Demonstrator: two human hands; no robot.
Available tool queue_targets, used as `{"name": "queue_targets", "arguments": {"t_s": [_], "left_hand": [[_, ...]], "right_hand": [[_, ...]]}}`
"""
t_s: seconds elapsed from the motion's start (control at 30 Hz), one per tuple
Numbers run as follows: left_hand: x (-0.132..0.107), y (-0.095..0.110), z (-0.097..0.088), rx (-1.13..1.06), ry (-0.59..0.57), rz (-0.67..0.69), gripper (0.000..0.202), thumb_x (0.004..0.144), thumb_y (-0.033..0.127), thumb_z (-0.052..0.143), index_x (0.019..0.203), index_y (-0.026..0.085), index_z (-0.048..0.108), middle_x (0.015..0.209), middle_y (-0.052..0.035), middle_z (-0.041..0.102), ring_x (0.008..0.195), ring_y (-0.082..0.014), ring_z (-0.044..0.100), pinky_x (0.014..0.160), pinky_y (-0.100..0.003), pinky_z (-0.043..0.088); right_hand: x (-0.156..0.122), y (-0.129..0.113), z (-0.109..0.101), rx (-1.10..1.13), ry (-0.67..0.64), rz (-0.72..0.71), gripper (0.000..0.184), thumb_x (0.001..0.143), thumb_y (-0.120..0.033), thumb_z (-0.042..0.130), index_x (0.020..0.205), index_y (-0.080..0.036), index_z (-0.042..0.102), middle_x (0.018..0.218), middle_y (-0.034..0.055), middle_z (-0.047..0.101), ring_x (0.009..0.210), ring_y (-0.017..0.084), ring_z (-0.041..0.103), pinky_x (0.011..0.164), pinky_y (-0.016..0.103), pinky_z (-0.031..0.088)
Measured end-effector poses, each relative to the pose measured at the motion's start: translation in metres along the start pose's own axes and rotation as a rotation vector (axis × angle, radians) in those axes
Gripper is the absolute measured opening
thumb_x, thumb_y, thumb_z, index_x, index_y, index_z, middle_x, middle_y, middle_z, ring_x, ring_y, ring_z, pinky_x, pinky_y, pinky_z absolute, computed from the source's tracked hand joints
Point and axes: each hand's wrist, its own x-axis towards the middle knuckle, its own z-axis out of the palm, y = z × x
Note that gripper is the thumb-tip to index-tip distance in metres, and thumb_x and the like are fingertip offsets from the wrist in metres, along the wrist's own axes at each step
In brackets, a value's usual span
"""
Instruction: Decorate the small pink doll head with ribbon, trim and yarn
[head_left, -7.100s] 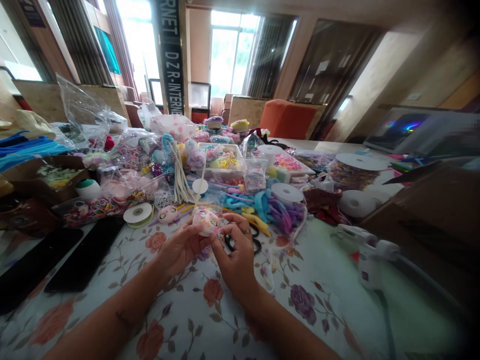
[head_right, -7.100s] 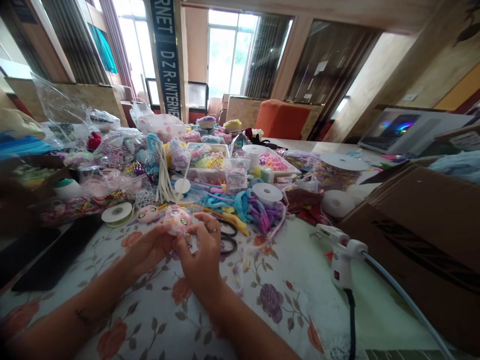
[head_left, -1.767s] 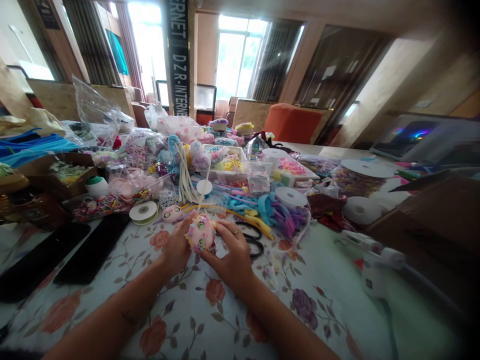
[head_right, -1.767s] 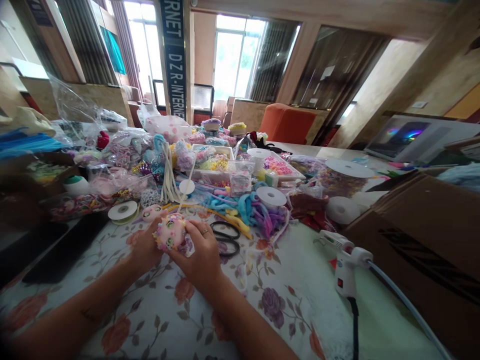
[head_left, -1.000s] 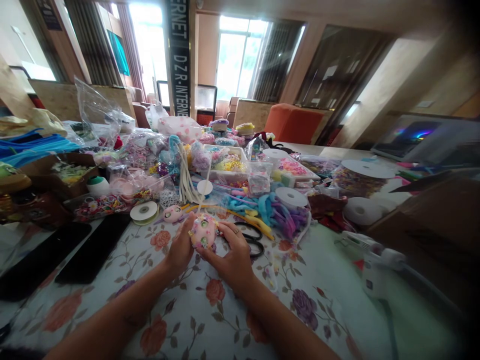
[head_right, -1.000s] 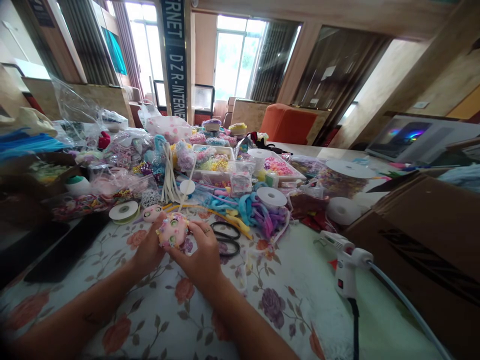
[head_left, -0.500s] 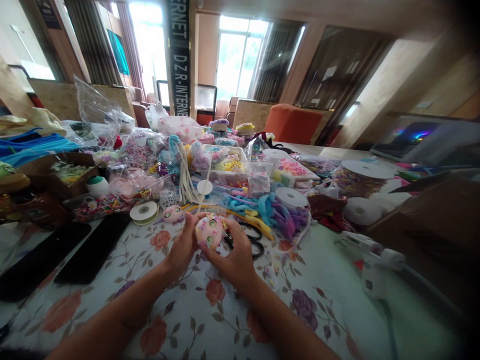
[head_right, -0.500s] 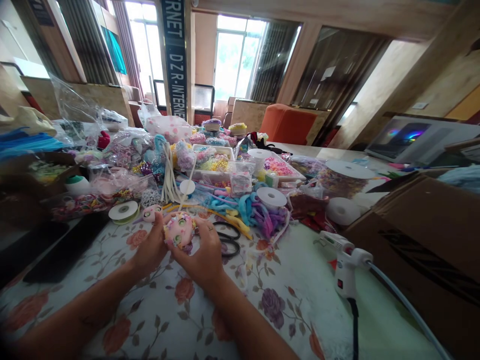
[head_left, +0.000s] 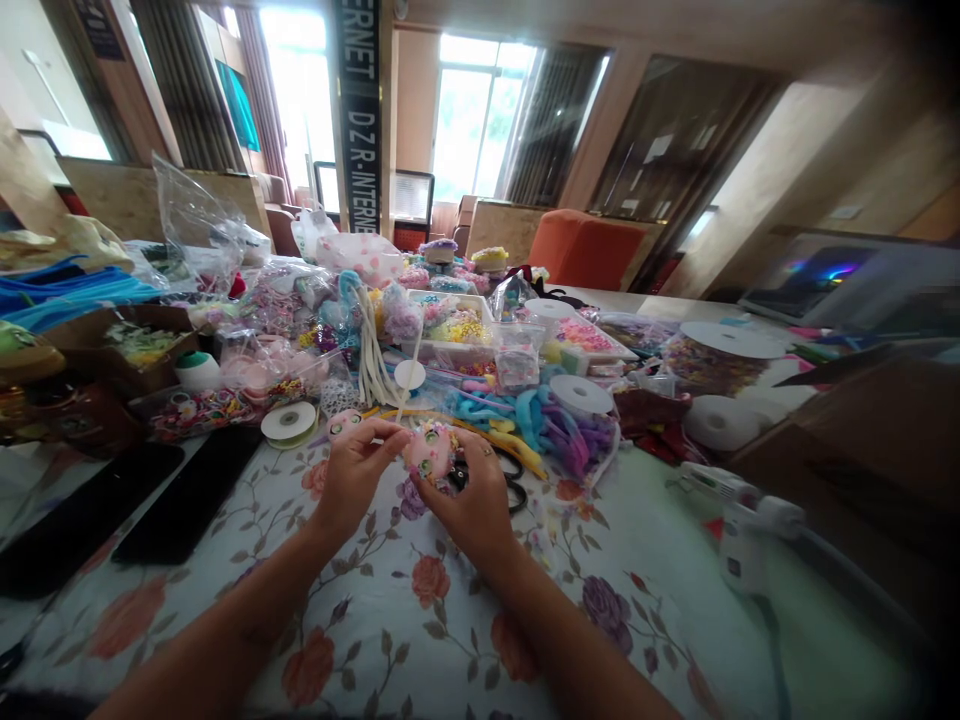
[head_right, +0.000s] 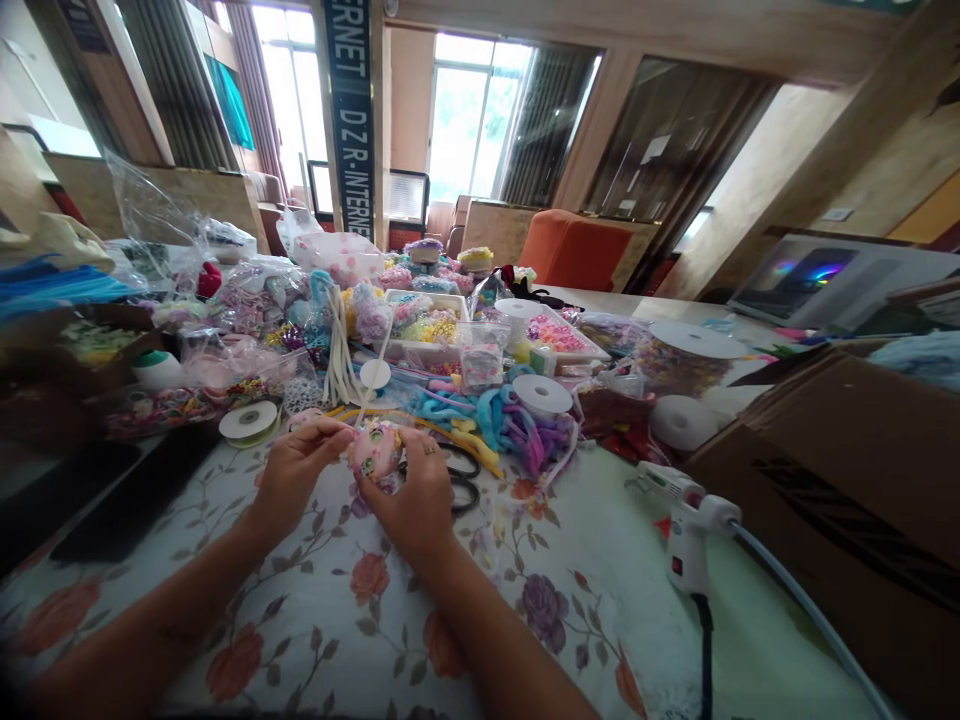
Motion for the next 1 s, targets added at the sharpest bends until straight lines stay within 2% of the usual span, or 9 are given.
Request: {"name": "queue_targets", "arguments": {"t_s": [0.13,0.4,0.5,0.6,0.7,0.77,0.87,0.93,1.0], "left_hand": [[0.004,-0.001,-0.003,-0.023,0.046,-0.011,0.015,0.074,0.032,0.076,0.072,0.018,0.073,0.064,0.0014,0.06,0.062,-0.0123,0.05,0.062,-0.023,0.04],[0.026,-0.003,-0.021,-0.322,0.437,-0.044,0.028,0.061,0.035,0.084,0.075,0.016,0.069,0.062,0.0043,0.057,0.057,-0.007,0.047,0.058,-0.019,0.04],[0.027,-0.003,-0.023,-0.289,0.478,-0.041,0.027,0.067,0.041,0.079,0.07,0.018,0.066,0.059,0.0048,0.056,0.055,-0.0075,0.049,0.056,-0.019,0.041],[0.021,-0.004,-0.018,-0.128,0.384,-0.056,0.036,0.073,0.047,0.073,0.056,0.018,0.06,0.067,-0.002,0.065,0.069,-0.0149,0.061,0.063,-0.025,0.047],[0.011,-0.006,-0.01,0.044,0.188,-0.016,0.027,0.066,0.038,0.08,0.081,0.018,0.071,0.098,-0.0074,0.073,0.093,-0.0226,0.066,0.075,-0.029,0.051],[0.004,-0.006,-0.005,0.12,0.053,-0.037,0.034,0.07,0.039,0.077,0.096,0.018,0.071,0.088,-0.0061,0.074,0.076,-0.02,0.067,0.067,-0.03,0.052],[-0.004,-0.005,0.0,0.18,-0.078,-0.06,0.031,0.082,0.045,0.065,0.072,0.016,0.067,0.059,-0.0012,0.063,0.053,-0.0133,0.056,0.056,-0.026,0.047],[-0.006,-0.005,0.003,0.168,-0.128,-0.024,0.03,0.083,0.044,0.064,0.072,0.016,0.065,0.067,-0.0014,0.062,0.06,-0.0125,0.057,0.058,-0.024,0.048],[-0.006,-0.006,0.005,0.113,-0.158,-0.008,0.025,0.079,0.041,0.07,0.088,0.018,0.065,0.085,-0.0024,0.063,0.071,-0.0133,0.059,0.061,-0.024,0.049]], "right_hand": [[0.001,0.001,0.001,0.009,0.001,0.064,0.048,0.073,-0.037,0.075,0.113,-0.018,0.058,0.107,0.0138,0.067,0.101,0.031,0.064,0.089,0.047,0.053],[0.013,0.022,-0.016,0.129,0.077,0.359,0.055,0.069,-0.046,0.074,0.113,-0.015,0.062,0.098,0.0106,0.07,0.083,0.027,0.066,0.079,0.043,0.054],[0.016,0.035,-0.029,0.165,0.076,0.437,0.059,0.069,-0.048,0.074,0.115,-0.015,0.061,0.103,0.0119,0.07,0.087,0.027,0.067,0.082,0.043,0.054],[0.013,0.042,-0.036,0.16,0.04,0.471,0.059,0.071,-0.048,0.073,0.117,-0.014,0.059,0.106,0.0135,0.069,0.09,0.027,0.066,0.084,0.042,0.053],[0.008,0.04,-0.034,0.1,0.009,0.405,0.056,0.071,-0.047,0.073,0.114,-0.014,0.06,0.103,0.013,0.069,0.09,0.028,0.066,0.085,0.043,0.052],[0.006,0.034,-0.031,0.052,-0.021,0.323,0.051,0.072,-0.046,0.074,0.11,-0.015,0.061,0.102,0.0124,0.069,0.093,0.029,0.065,0.086,0.044,0.051],[0.003,0.025,-0.028,0.022,-0.052,0.21,0.046,0.074,-0.044,0.073,0.109,-0.016,0.061,0.101,0.0122,0.068,0.096,0.03,0.064,0.086,0.044,0.051],[0.001,0.022,-0.027,0.013,-0.063,0.159,0.045,0.075,-0.043,0.073,0.109,-0.016,0.06,0.101,0.0127,0.068,0.096,0.03,0.064,0.085,0.044,0.052],[-0.001,0.02,-0.025,-0.002,-0.071,0.099,0.045,0.076,-0.042,0.073,0.11,-0.016,0.059,0.103,0.0141,0.068,0.098,0.031,0.064,0.086,0.045,0.053]]}}
